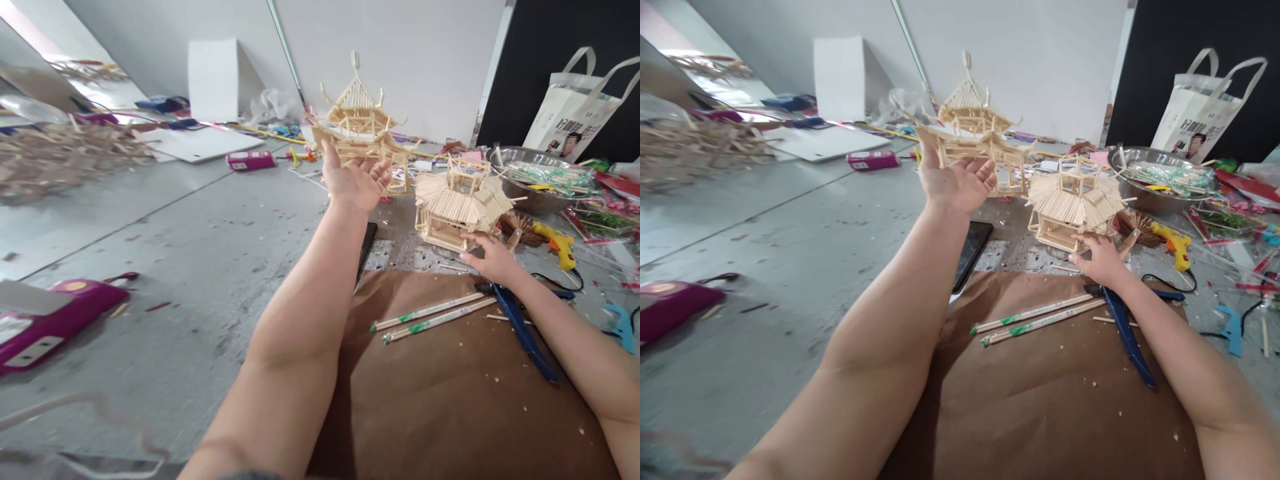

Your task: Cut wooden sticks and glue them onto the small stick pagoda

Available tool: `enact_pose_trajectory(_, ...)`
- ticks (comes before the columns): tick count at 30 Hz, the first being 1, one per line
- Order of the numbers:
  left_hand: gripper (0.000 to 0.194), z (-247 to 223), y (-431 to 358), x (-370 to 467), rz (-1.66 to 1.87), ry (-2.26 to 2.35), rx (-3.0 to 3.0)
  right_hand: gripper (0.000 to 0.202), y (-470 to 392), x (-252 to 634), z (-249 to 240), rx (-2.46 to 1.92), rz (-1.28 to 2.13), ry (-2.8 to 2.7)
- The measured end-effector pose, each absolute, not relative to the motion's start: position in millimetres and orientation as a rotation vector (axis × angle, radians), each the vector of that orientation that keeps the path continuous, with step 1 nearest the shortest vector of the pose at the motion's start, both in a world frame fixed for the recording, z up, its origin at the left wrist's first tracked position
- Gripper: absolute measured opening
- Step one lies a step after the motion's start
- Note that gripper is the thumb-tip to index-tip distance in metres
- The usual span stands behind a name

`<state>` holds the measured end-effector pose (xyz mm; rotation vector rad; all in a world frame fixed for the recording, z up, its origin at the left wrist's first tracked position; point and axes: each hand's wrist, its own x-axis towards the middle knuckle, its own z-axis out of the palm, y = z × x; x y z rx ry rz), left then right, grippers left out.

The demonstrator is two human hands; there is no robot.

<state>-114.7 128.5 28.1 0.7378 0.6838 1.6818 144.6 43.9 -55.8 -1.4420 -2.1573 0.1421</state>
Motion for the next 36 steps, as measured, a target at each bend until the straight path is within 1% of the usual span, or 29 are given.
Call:
enact_pose_trajectory(5,0.07,27.5,128.5,-115.7,1.65,0.653,0.733,0.04,42.9,146.8,-56.8,-1.439,0.152,-2.14)
enact_pose_trajectory(14,0.066,25.8,131.9,-120.3,1.662,0.729,0.763,0.027,42.9,151.7,-59.6,-1.384,0.143,-2.054)
enact_pose_trajectory(22,0.066,26.9,131.2,-119.2,1.644,0.587,0.626,0.017,42.2,152.8,-62.0,-1.347,0.107,-1.979)
enact_pose_trajectory(36,0.065,27.2,132.9,-119.5,1.633,0.476,0.526,0.015,41.3,152.3,-65.4,-1.29,0.079,-1.962)
